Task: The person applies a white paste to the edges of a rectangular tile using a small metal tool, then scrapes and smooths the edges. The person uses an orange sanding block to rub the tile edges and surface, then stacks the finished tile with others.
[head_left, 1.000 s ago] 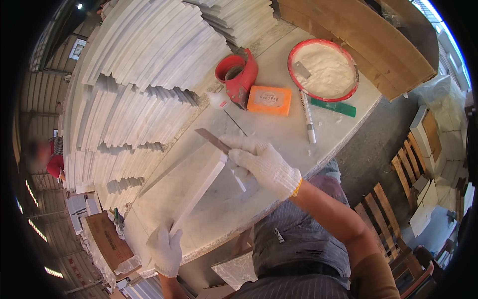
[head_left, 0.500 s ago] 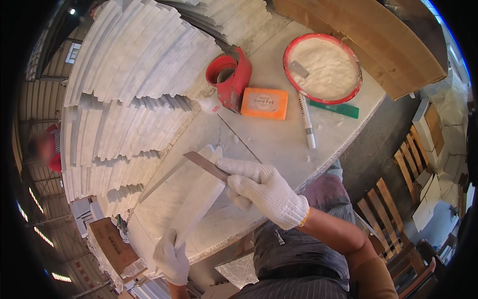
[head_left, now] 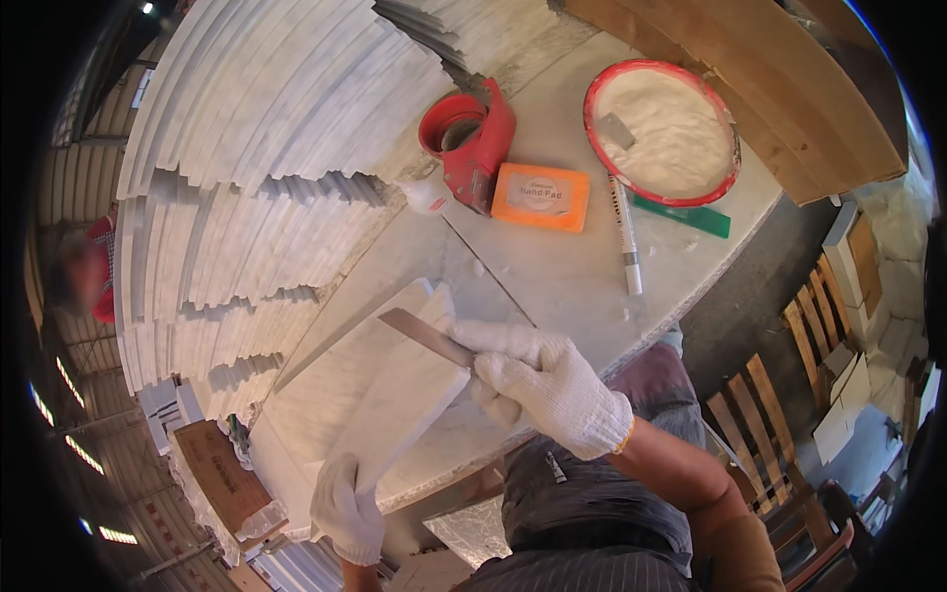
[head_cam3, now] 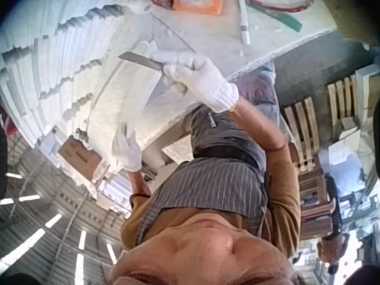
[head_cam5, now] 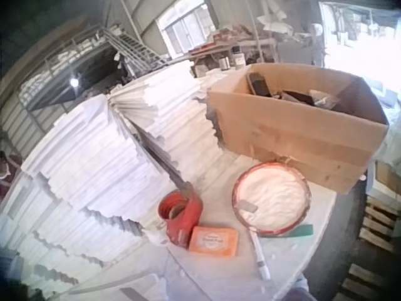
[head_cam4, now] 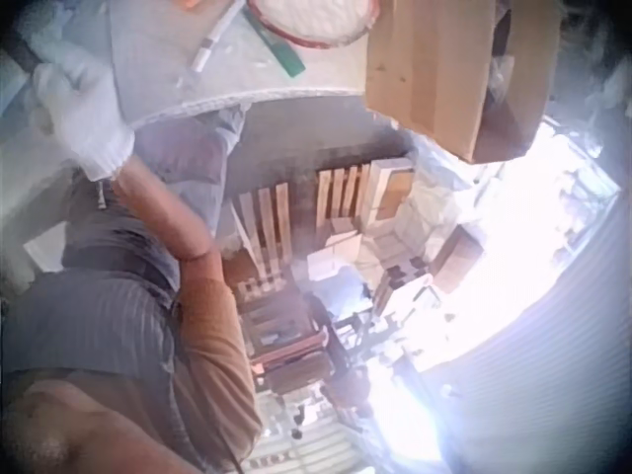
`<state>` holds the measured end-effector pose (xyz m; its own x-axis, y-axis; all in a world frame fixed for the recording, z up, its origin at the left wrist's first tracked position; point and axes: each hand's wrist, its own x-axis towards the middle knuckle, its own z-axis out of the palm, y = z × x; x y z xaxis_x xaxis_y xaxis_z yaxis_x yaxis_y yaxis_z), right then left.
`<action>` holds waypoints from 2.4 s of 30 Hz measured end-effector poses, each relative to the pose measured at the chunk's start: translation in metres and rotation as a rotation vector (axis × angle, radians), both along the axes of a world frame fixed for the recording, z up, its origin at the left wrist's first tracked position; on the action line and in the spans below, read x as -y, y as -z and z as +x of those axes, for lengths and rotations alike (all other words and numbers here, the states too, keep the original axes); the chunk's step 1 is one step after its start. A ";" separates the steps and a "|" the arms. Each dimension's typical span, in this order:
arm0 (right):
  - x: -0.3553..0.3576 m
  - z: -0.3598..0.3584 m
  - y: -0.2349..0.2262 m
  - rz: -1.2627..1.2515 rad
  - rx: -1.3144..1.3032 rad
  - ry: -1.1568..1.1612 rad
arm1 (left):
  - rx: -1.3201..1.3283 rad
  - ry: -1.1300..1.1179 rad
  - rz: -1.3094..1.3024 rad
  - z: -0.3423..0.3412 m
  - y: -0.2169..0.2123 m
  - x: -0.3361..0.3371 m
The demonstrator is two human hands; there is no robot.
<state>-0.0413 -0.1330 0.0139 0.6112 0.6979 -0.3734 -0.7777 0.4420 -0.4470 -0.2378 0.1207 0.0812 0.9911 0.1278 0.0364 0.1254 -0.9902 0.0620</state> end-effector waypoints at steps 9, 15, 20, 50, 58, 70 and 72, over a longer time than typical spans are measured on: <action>0.003 -0.010 -0.008 -0.072 0.057 0.007 | -0.025 -0.032 -0.009 0.003 -0.004 -0.001; -0.008 0.012 0.006 -0.089 0.110 0.054 | -0.021 -0.044 -0.011 -0.003 0.001 0.001; 0.002 0.000 -0.015 -0.074 0.088 0.018 | 0.018 -0.017 -0.016 0.001 0.000 0.001; -0.003 -0.004 -0.005 -0.142 0.058 0.051 | 0.030 0.050 0.041 -0.002 0.003 -0.002; -0.006 -0.006 -0.004 -0.094 -0.071 0.101 | 0.060 0.065 0.051 0.001 0.003 0.000; 0.019 -0.015 0.005 0.100 0.100 0.353 | 0.082 -0.010 0.041 0.011 -0.007 -0.007; 0.034 -0.008 0.009 0.048 0.156 0.301 | -0.002 0.002 0.051 0.020 -0.024 -0.021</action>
